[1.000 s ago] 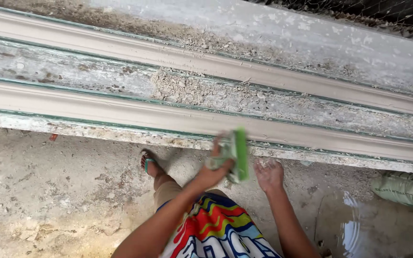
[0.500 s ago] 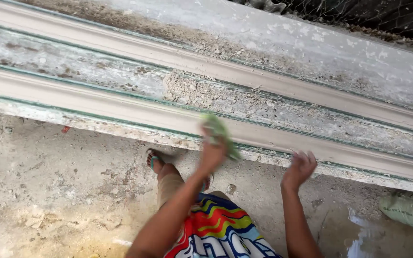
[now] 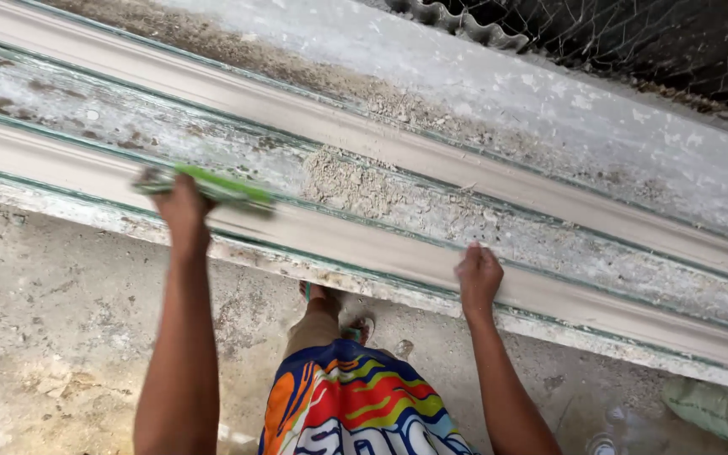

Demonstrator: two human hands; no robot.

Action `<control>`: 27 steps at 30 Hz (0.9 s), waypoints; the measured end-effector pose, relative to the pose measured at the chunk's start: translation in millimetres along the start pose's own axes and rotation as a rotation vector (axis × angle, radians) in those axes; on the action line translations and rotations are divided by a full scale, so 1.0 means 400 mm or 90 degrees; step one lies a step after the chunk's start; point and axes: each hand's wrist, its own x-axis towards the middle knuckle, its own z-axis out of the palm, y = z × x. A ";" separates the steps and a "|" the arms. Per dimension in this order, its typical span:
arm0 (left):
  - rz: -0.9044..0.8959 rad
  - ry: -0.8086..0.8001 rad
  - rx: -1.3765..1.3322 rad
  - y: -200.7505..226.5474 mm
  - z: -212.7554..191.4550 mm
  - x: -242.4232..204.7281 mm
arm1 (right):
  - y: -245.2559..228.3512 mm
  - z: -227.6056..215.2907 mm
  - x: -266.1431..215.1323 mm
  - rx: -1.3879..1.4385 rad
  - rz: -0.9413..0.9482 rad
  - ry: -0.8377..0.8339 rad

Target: Cleaning and smoothing decorative plaster moldings on a workbench using scrapers, brushes, and sponges.

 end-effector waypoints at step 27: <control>0.104 -0.290 0.391 -0.268 0.476 -0.213 | -0.122 0.172 0.087 -0.393 -0.444 -0.044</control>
